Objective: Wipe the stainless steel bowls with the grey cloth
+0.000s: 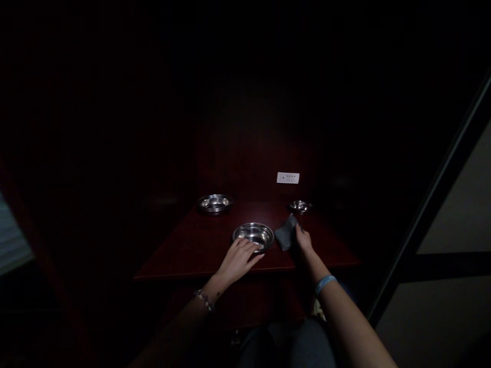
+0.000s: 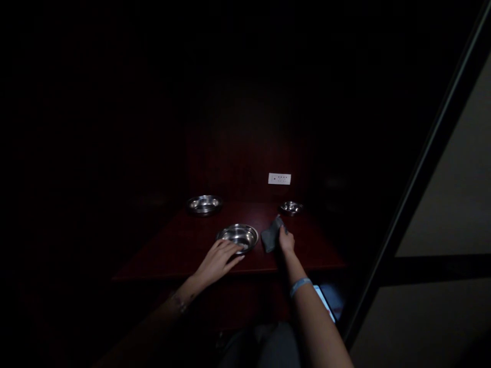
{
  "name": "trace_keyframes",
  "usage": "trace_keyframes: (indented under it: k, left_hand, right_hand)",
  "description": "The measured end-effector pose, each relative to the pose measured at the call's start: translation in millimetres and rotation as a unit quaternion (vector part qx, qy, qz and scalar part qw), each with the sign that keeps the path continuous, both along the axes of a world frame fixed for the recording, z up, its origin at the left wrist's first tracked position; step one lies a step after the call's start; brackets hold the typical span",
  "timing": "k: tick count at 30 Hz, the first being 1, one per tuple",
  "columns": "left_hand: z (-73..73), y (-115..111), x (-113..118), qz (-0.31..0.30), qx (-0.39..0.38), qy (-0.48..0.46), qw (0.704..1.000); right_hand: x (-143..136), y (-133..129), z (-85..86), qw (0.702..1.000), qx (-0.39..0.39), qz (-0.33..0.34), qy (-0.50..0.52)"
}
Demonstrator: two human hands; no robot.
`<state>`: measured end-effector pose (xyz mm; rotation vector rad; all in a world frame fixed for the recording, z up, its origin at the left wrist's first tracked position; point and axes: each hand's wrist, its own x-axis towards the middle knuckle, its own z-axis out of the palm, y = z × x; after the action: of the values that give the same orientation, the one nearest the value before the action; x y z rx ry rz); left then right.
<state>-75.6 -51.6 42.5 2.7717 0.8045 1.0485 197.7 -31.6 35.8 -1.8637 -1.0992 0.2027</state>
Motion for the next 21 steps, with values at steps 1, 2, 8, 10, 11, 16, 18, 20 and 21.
trace_keyframes:
  k: [1, 2, 8, 10, 11, 16, 18, 20, 21]
  left_hand:
    - [0.9, -0.6, -2.8, 0.011, 0.006, -0.010, 1.000]
    - [1.2, 0.0, -6.1, 0.033, 0.009, -0.027, 0.999]
    - [-8.4, 33.5, -27.0, 0.256, -0.126, -0.162, 0.945]
    - [-10.2, 46.9, -28.4, 0.256, -0.216, -0.183, 0.924]
    - [-9.9, 51.4, -27.6, 0.251, -0.249, -0.200, 0.914]
    - [-2.8, 50.1, -15.7, 0.153, -0.429, -0.235, 0.859]
    - [-3.3, 46.4, -10.2, 0.104, -0.504, -0.239, 0.823]
    - [-7.0, 45.2, -6.2, 0.092, -0.532, -0.298, 0.787]
    - [-9.5, 45.7, -4.9, 0.088, -0.533, -0.329, 0.775]
  right_hand:
    - [0.1, 1.9, 7.3, 0.998, 0.002, -0.017, 0.059]
    - [-1.3, 3.8, 15.5, 0.996, 0.005, -0.024, 0.083]
    - [-43.8, 9.4, 49.7, 0.993, 0.050, -0.052, 0.093]
    - [-65.3, 6.4, 45.4, 0.997, 0.059, -0.030, 0.032]
    - [-74.9, 3.9, 40.3, 0.998, 0.058, -0.018, 0.007]
    - [-97.1, -9.9, 9.6, 0.996, 0.046, 0.066, -0.036]
    - [-96.0, -10.0, 4.8, 0.995, 0.026, 0.091, -0.024]
    - [-95.0, -7.3, 5.8, 0.993, 0.018, 0.112, -0.020]
    - [-95.5, -5.8, 7.8, 0.992, 0.019, 0.122, -0.018]
